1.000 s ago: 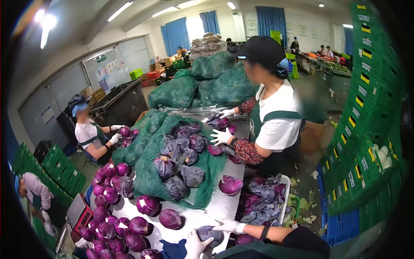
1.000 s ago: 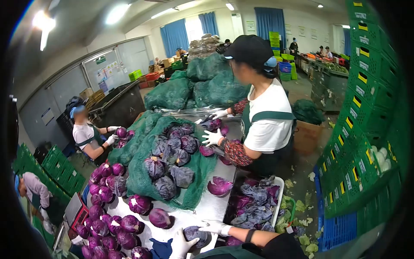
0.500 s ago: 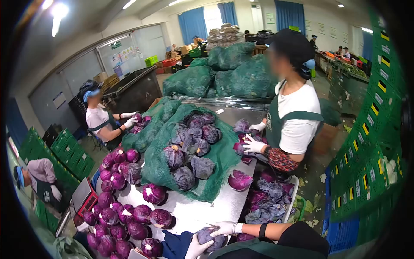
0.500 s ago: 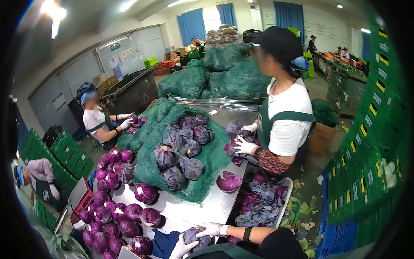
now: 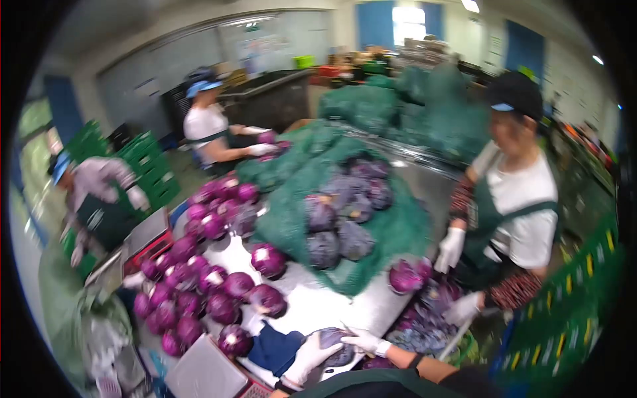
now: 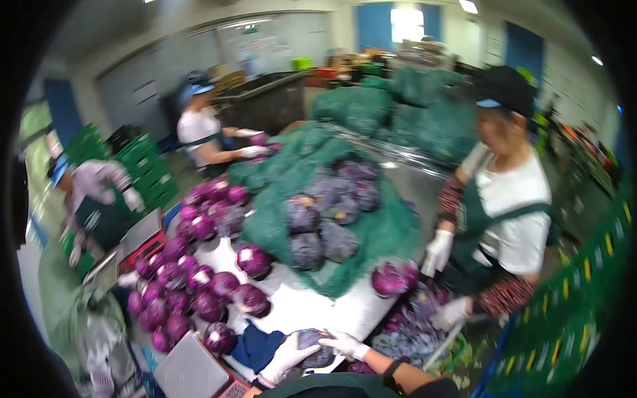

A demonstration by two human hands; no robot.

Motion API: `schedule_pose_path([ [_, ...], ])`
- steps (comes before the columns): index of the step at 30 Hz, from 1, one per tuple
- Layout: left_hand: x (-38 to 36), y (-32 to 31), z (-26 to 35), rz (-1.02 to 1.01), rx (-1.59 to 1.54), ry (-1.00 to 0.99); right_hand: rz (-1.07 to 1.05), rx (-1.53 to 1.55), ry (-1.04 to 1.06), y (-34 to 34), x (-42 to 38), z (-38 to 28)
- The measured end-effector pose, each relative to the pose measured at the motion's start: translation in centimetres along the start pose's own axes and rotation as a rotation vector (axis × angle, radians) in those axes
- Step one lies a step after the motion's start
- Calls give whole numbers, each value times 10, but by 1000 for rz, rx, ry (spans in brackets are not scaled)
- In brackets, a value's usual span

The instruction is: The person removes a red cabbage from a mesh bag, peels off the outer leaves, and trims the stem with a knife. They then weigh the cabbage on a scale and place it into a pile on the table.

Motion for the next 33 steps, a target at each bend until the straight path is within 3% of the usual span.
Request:
schedule_pose_path([
  [2,5,-5,-23,56,81,3,26,-54,138,7,19,21],
  [6,23,-21,-53,43,287,88,55,27,14,14,7,20],
  [25,26,-28,-54,148,262,24,79,-30,0,51,34,63],
  [33,20,-22,-42,124,249,24,97,-48,26,37,20,44],
])
Point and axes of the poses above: each hand's wrist, its own x-axis towards the middle knuckle, its own y-axis out of the back of the hand, z = x × y, the point moved 3 cm from there along x, towards the middle knuckle, and after that the axes turned 2 degrees about -z, right-handed, at the moved point
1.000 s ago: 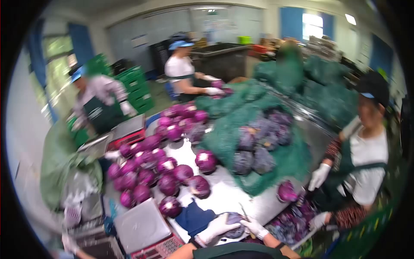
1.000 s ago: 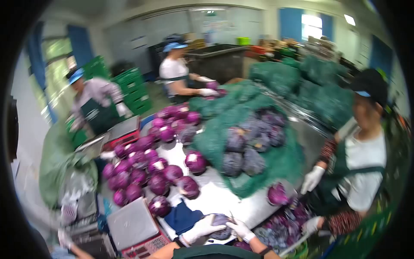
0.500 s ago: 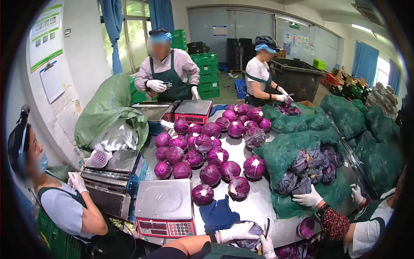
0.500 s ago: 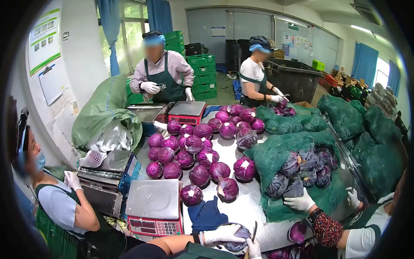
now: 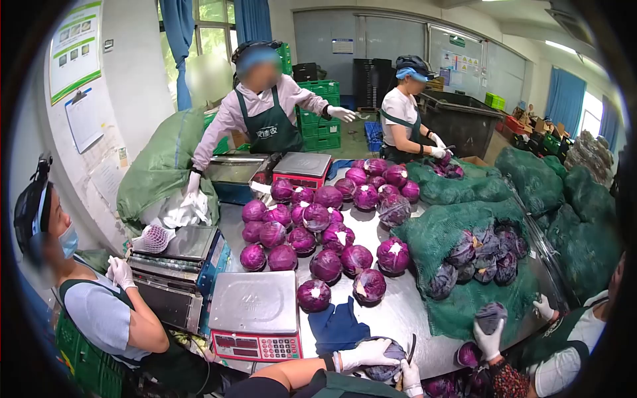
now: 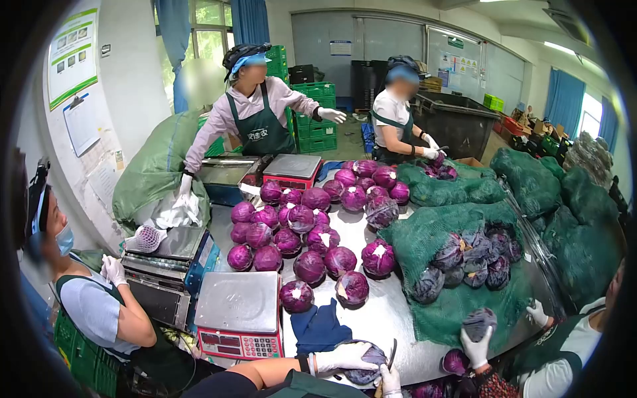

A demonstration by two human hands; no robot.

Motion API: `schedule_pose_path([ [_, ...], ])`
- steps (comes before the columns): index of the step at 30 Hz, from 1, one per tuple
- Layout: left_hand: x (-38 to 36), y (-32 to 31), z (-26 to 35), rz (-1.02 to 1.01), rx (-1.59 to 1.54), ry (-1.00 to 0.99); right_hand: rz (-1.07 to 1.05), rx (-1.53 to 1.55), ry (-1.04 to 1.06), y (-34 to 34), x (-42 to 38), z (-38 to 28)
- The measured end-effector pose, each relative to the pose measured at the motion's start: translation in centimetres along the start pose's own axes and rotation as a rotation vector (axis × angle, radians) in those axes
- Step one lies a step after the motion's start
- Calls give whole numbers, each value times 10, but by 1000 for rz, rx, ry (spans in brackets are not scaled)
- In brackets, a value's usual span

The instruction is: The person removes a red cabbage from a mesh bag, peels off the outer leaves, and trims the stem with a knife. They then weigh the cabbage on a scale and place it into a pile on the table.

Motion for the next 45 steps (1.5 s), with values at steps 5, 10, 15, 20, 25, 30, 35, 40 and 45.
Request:
schedule_pose_path([
  [5,0,-2,-1,23,5,-1,-8,16,10,-5,-5,-9],
  [10,2,-4,-4,24,8,-8,-9,40,24,-6,-5,-8],
  [15,-3,2,3,17,-2,14,-61,42,22,-1,0,0],
  [20,-2,1,2,-30,27,40,-35,-28,13,2,1,2],
  [25,5,-8,-8,-11,18,24,-31,18,68,-6,0,-5],
  [30,6,-9,-6,15,-13,28,-7,84,63,-9,-6,-11],
  [35,8,-10,-12,43,-36,-12,63,102,72,-15,-8,-11],
  [40,-3,13,5,88,48,-75,72,204,138,-31,-21,-48],
  [45,-13,28,9,50,12,45,77,-27,89,-19,-7,-59],
])
Point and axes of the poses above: each hand's wrist, its own x-axis towards the middle knuckle, its own y-axis out of the back of the hand, z = x × y, the point moved 3 cm from there along x, towards the middle knuckle, and after that the axes turned 2 degrees about -z, right-handed, at the moved point
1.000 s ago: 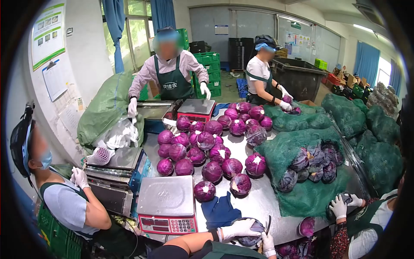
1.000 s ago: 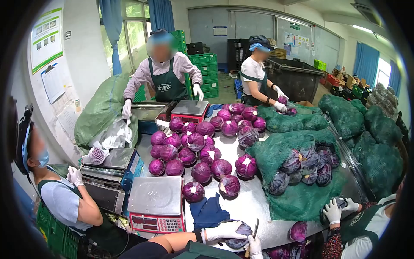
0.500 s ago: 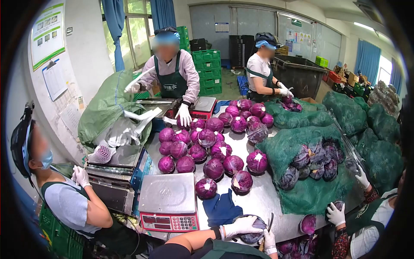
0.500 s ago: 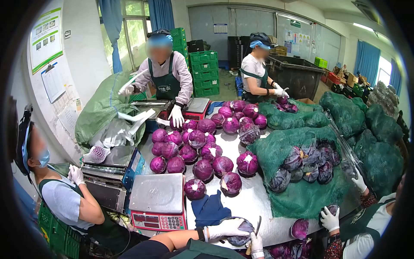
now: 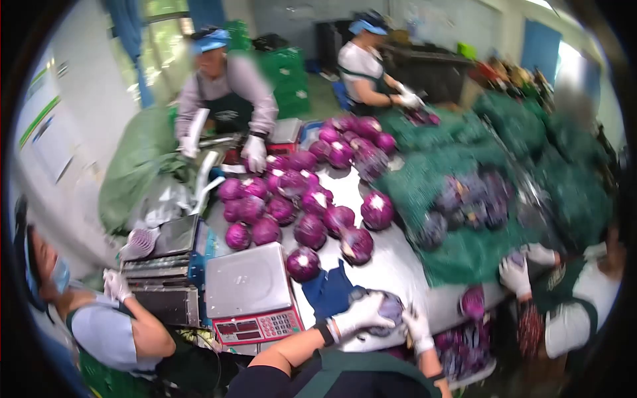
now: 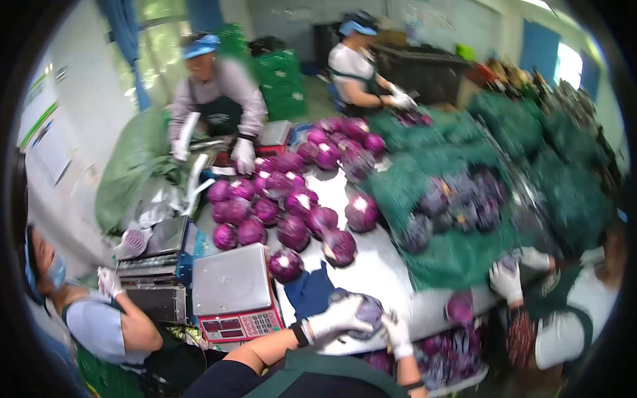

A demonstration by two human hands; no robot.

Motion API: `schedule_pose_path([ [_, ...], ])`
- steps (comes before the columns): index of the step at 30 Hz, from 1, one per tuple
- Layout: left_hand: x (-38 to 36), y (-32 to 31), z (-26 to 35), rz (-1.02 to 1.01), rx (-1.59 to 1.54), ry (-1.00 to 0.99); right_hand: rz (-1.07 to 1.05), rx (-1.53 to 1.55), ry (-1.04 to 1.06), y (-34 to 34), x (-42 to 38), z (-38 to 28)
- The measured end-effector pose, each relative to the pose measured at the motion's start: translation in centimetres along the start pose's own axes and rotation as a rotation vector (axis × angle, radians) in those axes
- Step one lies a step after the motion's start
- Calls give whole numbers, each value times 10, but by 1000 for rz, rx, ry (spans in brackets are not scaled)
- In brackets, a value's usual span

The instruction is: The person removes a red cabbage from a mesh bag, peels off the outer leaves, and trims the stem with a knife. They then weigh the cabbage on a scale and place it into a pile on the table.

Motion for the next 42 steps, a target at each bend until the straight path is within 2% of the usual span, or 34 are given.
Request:
schedule_pose_path([
  [1,-1,-4,-5,57,-63,17,54,59,24,14,7,6],
  [2,-2,0,-1,82,-21,12,89,93,-12,19,-4,-17],
  [3,-7,2,4,35,-107,54,130,102,121,25,-12,-25],
  [4,-3,-13,-8,83,39,15,144,-95,93,30,-24,-40],
  [5,-4,-17,-9,88,9,24,141,-186,73,32,-32,-43],
  [6,-2,-22,-12,79,22,0,145,-526,177,43,-30,-19],
  [8,-6,-19,1,139,73,13,163,-845,427,34,-52,-25],
  [10,-4,-18,8,71,107,99,95,-924,456,21,-68,-20],
  [12,-2,-22,11,81,152,93,90,-978,433,9,-79,-18],
  [14,2,-24,14,58,168,100,20,-974,291,3,-82,-23],
  [18,6,-26,18,95,225,99,69,-1127,192,-4,-53,-8],
  [19,6,-29,16,110,245,44,59,-1124,165,-4,-47,-7],
  [24,10,-28,29,25,278,49,-17,-1159,74,-2,-51,-12],
  [27,9,-35,37,76,324,25,-22,-1155,-94,2,-28,13],
  [30,4,-35,36,129,320,-31,-53,-1143,50,4,-22,21],
  [31,0,-31,23,137,232,-79,-85,-1029,-51,10,-19,33],
  [32,-5,-24,12,145,140,-121,-92,-1026,-53,11,-22,33],
  [33,-12,-17,-2,110,-89,-186,-53,-896,-9,10,-28,31],
  [34,-21,-28,-38,107,-207,-124,-15,-758,32,8,-32,33],
  [35,-35,-27,-50,98,-202,-105,-18,-701,129,3,-34,31],
  [37,-56,-28,-70,76,-206,-71,-46,-679,169,-3,-36,28],
  [38,-65,-35,-80,48,-395,1,-63,-703,171,-6,-39,24],
  [40,-75,-30,-47,75,-999,199,-67,-628,193,-9,-43,26],
  [41,-73,-46,-73,87,-749,213,-47,-580,197,-10,-46,26],
  [42,-70,-47,-72,136,-570,283,-23,-534,201,-8,-48,26],
])
Point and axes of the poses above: each hand's wrist, its own x-axis towards the middle knuckle, its own y-axis out of the back of the hand, z = x × y, the point moved 3 cm from there along x, towards the middle knuckle, and after that the axes turned 2 degrees about -z, right-handed, at the moved point
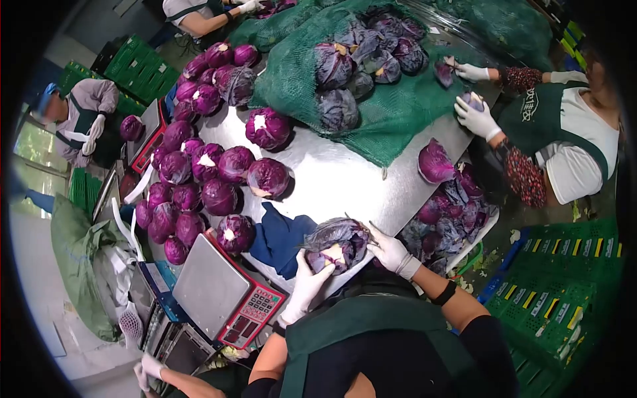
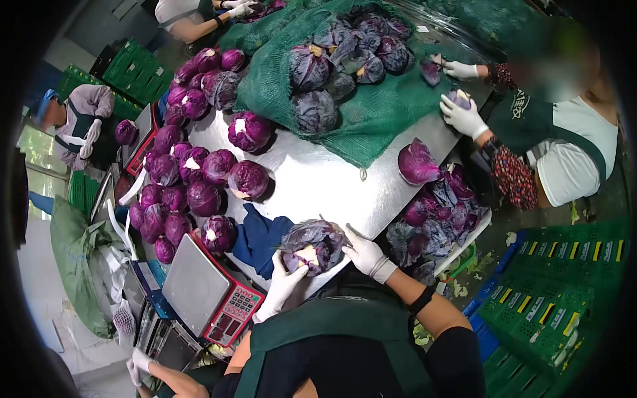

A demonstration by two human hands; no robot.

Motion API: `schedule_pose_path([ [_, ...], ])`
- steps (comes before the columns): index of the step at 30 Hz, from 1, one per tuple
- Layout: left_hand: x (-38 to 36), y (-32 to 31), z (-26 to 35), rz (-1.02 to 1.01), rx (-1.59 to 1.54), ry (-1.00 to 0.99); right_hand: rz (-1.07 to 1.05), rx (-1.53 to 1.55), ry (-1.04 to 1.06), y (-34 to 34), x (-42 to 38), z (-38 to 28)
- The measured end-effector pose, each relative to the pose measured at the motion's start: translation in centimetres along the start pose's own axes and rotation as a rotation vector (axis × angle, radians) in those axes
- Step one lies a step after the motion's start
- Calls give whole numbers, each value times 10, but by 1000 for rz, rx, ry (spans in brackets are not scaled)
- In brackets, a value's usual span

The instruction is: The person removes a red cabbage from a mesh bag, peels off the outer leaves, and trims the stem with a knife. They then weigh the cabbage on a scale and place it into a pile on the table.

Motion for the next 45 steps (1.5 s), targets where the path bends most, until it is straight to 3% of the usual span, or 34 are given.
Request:
schedule_pose_path([
  [2,7,-8,7,-142,-358,28,66,25,48,-2,-8,1],
  [3,11,-10,12,-148,-363,24,75,74,3,2,-14,-5],
  [5,14,-15,24,-181,-781,-66,139,183,-3,1,-26,-7],
  [6,18,-16,23,-191,-786,-68,146,175,-6,11,-29,-26],
  [8,26,-14,17,-243,-734,-79,79,205,-219,35,-46,-63],
  [9,28,-11,22,-198,-682,-80,170,155,-154,48,-52,-70],
  [10,29,-11,26,-189,-645,4,218,263,-269,59,-60,-64],
  [11,33,-13,28,-190,-605,-47,331,295,-299,76,-69,-71],
  [14,41,-26,24,-233,-465,-171,499,134,-637,99,-111,53],
  [16,45,-34,13,-303,-481,-134,370,-501,-419,110,-144,110],
  [18,47,-25,20,-298,-84,-346,513,-534,-121,104,-155,103],
  [20,40,-17,27,-342,-13,-304,370,-442,-136,88,-146,104],
  [21,41,-20,17,-295,-83,-295,251,-1,-689,93,-116,9],
  [22,43,-27,10,-246,-153,-291,298,-112,-244,74,-101,19],
  [23,41,-36,16,-247,-143,-291,305,-149,-58,64,-80,-5],
  [25,42,-42,28,-33,-68,-167,184,-144,-1,38,-42,-26],
  [26,46,-42,27,-29,-62,-170,149,-143,147,26,-27,-31],
  [27,51,-41,22,-46,-58,-162,-29,-180,-179,23,-14,-45],
  [28,53,-40,16,-64,-55,-150,47,-262,26,12,-4,-44],
  [29,53,-40,16,-109,-170,-133,30,-295,18,5,3,-45],
  [36,65,-32,31,-175,-105,-82,-15,-405,144,-2,40,-31],
  [38,70,-32,40,-202,-220,-89,28,-410,176,7,50,-33],
  [40,76,-30,35,-211,-152,-78,-94,-376,105,16,61,-36],
  [42,86,-27,27,-228,-161,-71,-22,-325,62,7,77,-7],
  [44,80,-21,21,-250,-168,-50,171,-220,255,3,86,38],
  [45,72,-17,25,-314,-70,-101,211,-260,183,4,82,66],
])
Point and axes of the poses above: each hand's wrist, its own x-axis towards the middle knuckle, its own y-axis out of the back of the hand, z = x × y, the point moved 3 cm from there along x, towards the middle knuckle, and after that the axes turned 2 degrees about -z, right-handed, at the moved point
